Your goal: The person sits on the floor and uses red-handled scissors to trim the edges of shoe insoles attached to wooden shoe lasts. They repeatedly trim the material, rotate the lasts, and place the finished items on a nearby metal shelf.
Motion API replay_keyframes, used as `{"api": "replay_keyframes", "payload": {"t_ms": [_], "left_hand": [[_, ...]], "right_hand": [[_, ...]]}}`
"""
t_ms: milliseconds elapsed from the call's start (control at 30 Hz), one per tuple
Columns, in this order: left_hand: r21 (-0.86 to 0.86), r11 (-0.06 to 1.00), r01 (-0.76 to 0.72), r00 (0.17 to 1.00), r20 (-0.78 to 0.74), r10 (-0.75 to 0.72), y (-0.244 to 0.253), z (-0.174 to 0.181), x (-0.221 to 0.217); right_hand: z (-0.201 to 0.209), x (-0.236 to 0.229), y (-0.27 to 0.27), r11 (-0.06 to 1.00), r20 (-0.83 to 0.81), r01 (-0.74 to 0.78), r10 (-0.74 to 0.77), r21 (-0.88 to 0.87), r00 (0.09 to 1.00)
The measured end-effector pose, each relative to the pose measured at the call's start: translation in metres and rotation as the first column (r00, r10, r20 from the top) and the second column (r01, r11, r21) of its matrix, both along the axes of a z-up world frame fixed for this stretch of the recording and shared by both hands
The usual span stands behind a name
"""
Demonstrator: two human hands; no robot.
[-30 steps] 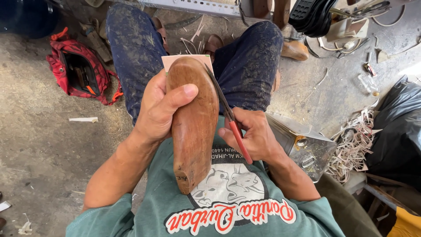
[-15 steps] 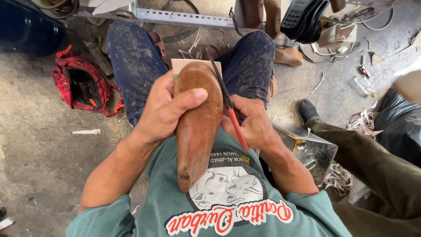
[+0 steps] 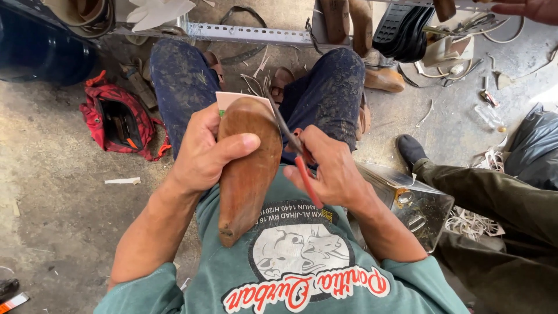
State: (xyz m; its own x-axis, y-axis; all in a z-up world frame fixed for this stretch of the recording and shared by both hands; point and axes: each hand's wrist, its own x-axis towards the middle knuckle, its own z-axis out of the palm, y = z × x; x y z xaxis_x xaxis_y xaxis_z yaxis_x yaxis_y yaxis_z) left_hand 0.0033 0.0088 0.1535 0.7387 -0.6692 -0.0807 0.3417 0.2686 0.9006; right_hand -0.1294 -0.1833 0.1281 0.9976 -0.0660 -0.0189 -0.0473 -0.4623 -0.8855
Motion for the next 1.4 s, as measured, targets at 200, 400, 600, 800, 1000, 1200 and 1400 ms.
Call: {"api": "replay_keyframes", "payload": {"t_ms": [200, 400, 600, 800, 1000, 1200, 1400], "left_hand": [[-0.043, 0.999, -0.019, 1.000, 0.022, 0.020, 0.004, -0.002, -0.004], [-0.078, 0.996, -0.032, 0.999, 0.021, 0.034, 0.008, -0.011, -0.004], [-0.113, 0.993, -0.031, 0.999, -0.038, 0.027, 0.007, -0.017, -0.007], [-0.111, 0.994, -0.018, 1.000, 0.018, 0.020, 0.005, -0.015, -0.010], [-0.101, 0.995, -0.001, 1.000, 0.027, 0.004, 0.004, -0.017, -0.011], [-0.089, 0.995, 0.054, 0.999, 0.011, -0.053, 0.003, -0.029, -0.012], [0.194, 0.978, 0.078, 0.995, 0.042, -0.088, 0.014, -0.009, -0.011]], "right_hand": [[0.004, 0.000, 0.009, 0.997, 0.117, -0.007, 0.016, -0.080, 0.993], [-0.008, -0.006, 0.003, 0.998, 0.092, 0.015, -0.008, -0.069, 0.996], [-0.004, -0.006, 0.004, 0.999, 0.042, -0.005, 0.006, -0.042, 0.999], [0.003, -0.001, 0.010, 0.992, 0.065, -0.053, 0.060, -0.112, 0.996], [0.008, 0.000, 0.008, 0.985, 0.085, -0.021, 0.037, -0.173, 0.996], [0.004, -0.007, 0.005, 0.995, 0.133, 0.061, -0.050, -0.082, 0.990], [0.017, -0.007, -0.004, 0.983, 0.050, -0.101, 0.110, -0.155, 0.993]]}}
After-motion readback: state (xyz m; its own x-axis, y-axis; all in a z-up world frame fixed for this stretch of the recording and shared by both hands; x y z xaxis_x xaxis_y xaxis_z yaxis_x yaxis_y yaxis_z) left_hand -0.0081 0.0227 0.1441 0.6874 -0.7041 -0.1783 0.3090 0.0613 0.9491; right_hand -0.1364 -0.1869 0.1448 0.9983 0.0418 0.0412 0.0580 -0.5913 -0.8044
